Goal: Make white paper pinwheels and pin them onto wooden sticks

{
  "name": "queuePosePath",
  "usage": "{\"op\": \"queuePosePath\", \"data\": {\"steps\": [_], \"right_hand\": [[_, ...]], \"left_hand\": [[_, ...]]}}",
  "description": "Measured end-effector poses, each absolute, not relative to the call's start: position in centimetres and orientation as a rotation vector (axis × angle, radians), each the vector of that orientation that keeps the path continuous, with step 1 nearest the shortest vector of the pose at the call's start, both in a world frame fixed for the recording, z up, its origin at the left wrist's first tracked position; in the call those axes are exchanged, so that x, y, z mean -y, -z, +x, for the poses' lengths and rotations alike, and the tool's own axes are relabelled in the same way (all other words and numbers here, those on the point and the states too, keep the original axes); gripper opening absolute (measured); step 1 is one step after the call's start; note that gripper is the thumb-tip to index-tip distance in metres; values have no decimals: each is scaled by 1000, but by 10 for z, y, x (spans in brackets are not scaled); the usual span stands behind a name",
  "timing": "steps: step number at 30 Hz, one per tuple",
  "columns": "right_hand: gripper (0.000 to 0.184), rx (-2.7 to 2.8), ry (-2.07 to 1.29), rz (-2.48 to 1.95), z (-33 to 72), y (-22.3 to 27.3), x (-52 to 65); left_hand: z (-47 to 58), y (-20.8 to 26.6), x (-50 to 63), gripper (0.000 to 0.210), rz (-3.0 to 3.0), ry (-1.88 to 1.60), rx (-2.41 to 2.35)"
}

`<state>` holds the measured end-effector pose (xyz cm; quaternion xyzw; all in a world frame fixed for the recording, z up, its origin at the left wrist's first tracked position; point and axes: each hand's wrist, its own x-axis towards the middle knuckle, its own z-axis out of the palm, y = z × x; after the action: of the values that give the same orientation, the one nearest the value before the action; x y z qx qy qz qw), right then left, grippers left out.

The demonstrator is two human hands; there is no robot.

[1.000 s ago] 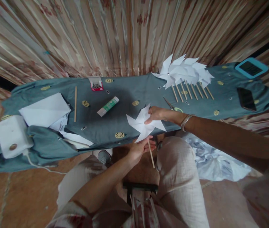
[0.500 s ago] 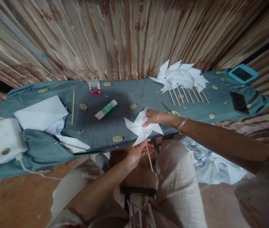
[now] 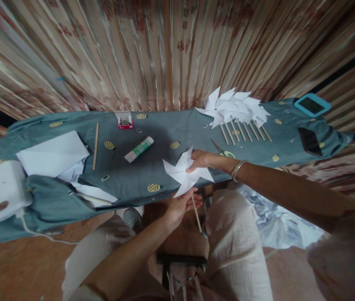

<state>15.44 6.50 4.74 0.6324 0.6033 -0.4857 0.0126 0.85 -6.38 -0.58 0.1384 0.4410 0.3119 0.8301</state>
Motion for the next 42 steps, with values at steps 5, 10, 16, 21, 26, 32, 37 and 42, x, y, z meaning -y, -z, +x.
{"op": "queuePosePath", "data": {"steps": [5,10,16,21,26,32,37,42], "right_hand": [[22,-1854,1516,1975,154,-47,-67],[19,-1822,1500,2011,155,-42,-69],[20,-1813,1555,1990,156,-44,-70],[32,-1823,1723,1917,157,-48,-65],[37,-1859,1796,1973,164,-49,-58],[45,-1684,2209,2066,180,-45,-46],[49,-1687,2409,2099,194,-40,-37],[47,-1807,2332,2677,211,-32,-35]], "left_hand": [[8,7,64,15,300,-664,-919],[9,6,65,14,283,-661,-915],[10,5,67,12,288,-680,-935],[11,2,68,11,322,-716,-976],[13,-2,64,16,365,-741,-996],[18,-2,59,25,407,-789,-953],[25,-5,48,33,440,-794,-932],[30,-13,30,24,435,-828,-952]]}}
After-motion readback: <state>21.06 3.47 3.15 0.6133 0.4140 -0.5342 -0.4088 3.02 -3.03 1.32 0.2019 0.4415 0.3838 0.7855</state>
